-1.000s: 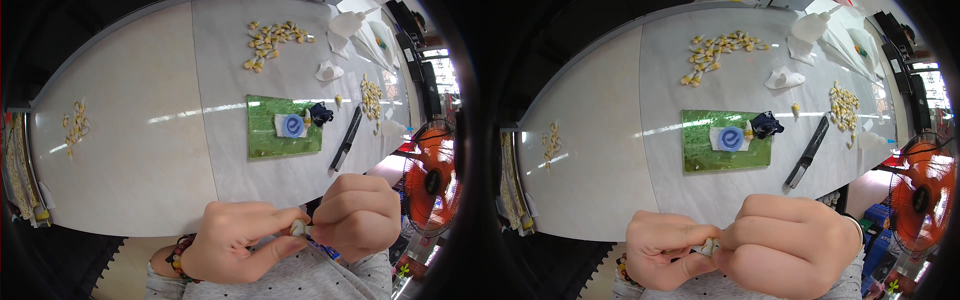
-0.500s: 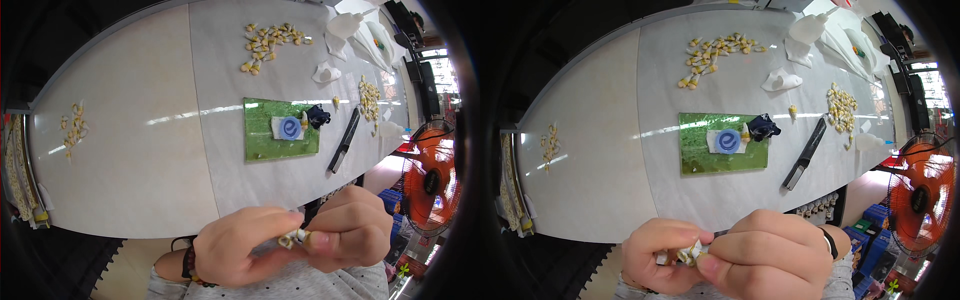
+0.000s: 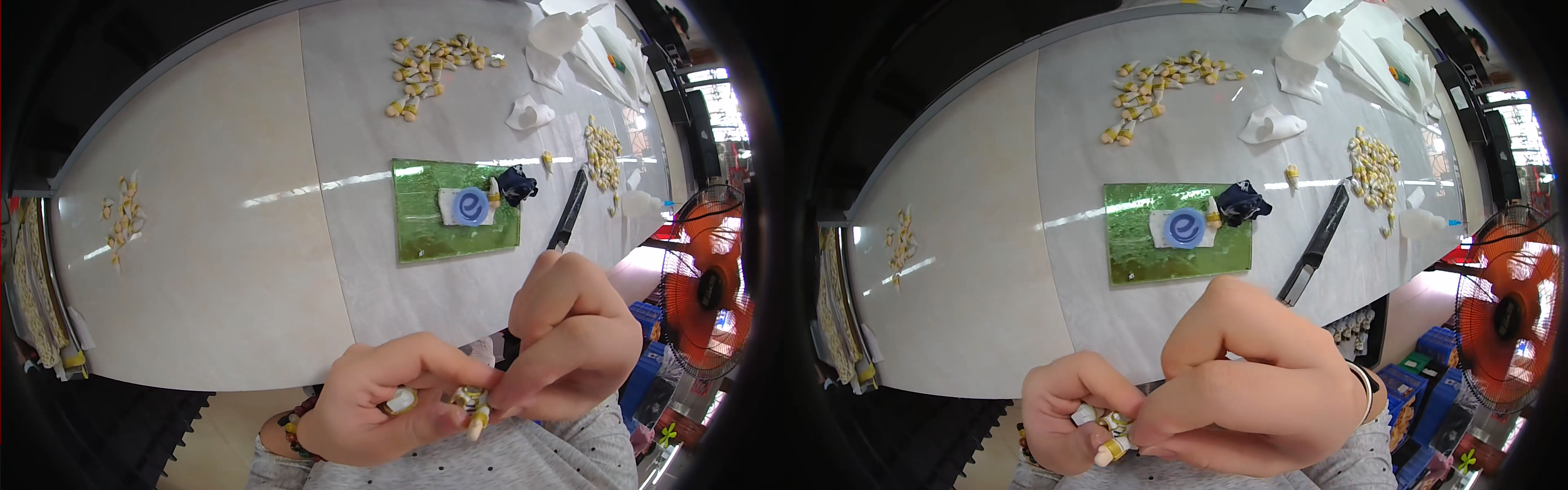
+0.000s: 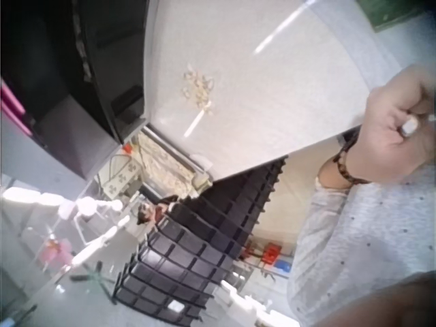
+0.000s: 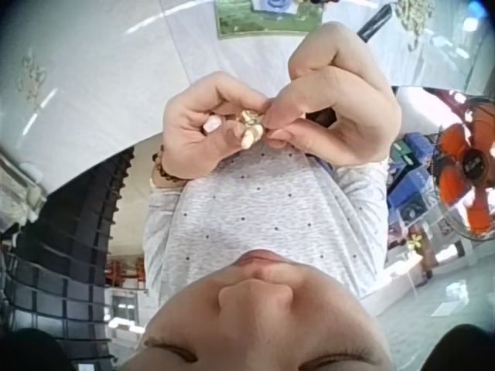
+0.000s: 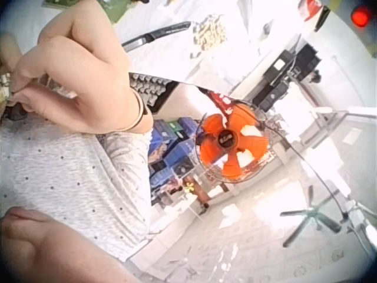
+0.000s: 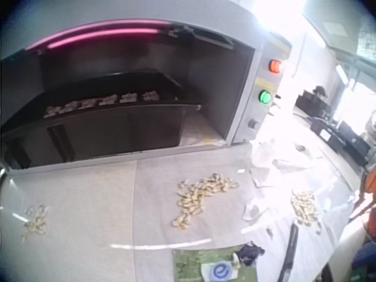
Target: Glue and assemble small plastic figurine parts.
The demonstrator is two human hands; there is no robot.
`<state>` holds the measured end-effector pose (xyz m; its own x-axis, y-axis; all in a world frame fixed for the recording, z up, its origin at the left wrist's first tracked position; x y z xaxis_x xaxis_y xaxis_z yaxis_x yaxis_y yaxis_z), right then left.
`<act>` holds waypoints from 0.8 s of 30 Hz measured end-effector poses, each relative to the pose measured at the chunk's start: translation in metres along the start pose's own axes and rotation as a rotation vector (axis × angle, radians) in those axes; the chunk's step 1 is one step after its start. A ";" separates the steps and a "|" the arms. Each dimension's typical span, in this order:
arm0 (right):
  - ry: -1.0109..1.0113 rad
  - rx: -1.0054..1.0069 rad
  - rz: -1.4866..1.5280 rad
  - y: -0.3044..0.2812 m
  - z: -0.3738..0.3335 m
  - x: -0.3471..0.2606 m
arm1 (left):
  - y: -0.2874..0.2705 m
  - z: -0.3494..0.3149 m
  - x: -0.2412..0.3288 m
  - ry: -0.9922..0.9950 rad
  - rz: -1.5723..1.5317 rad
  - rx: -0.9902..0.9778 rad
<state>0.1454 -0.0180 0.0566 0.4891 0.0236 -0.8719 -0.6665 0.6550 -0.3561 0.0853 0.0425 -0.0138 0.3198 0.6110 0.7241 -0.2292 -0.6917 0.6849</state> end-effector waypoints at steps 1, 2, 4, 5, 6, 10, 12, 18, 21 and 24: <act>0.018 -0.031 0.024 0.002 0.001 0.001 | 0.000 0.000 0.001 -0.001 -0.001 -0.003; 0.035 -0.062 0.048 0.004 0.002 0.002 | 0.000 0.000 0.003 0.009 0.038 -0.012; 0.031 -0.077 0.049 0.004 0.000 0.001 | 0.003 -0.001 0.003 0.020 0.077 -0.020; 0.025 -0.093 0.051 0.005 0.000 0.001 | 0.002 -0.002 -0.001 -0.008 0.089 0.005; 0.026 -0.094 0.053 0.004 -0.001 0.002 | 0.001 -0.002 -0.004 -0.036 0.102 0.029; -0.100 -0.137 0.063 0.008 -0.002 -0.005 | 0.003 -0.004 -0.003 -0.105 0.262 0.030; -0.139 -0.160 0.081 0.011 -0.003 -0.008 | 0.006 -0.002 0.002 -0.051 0.229 0.040; -0.195 -0.151 0.058 0.018 -0.010 -0.011 | 0.007 -0.004 0.006 0.020 0.337 0.061; -0.230 -0.115 0.071 0.020 -0.007 -0.012 | 0.003 -0.008 0.007 0.076 0.333 0.052; -0.222 -0.151 0.139 0.017 0.000 -0.011 | -0.001 -0.006 -0.006 -0.073 0.259 -0.023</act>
<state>0.1294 -0.0070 0.0600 0.4878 0.2807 -0.8266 -0.8034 0.5148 -0.2993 0.0782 0.0421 -0.0181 0.3129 0.3853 0.8681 -0.3326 -0.8117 0.4801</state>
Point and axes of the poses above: each hand's wrist, its own z-axis towards the middle knuckle, its own y-axis out of the palm, x = y × z, the point moved 10 cm from there along z, towards the middle knuckle, and after that the axes turned 6 degrees about -y, right-handed, at the moved point
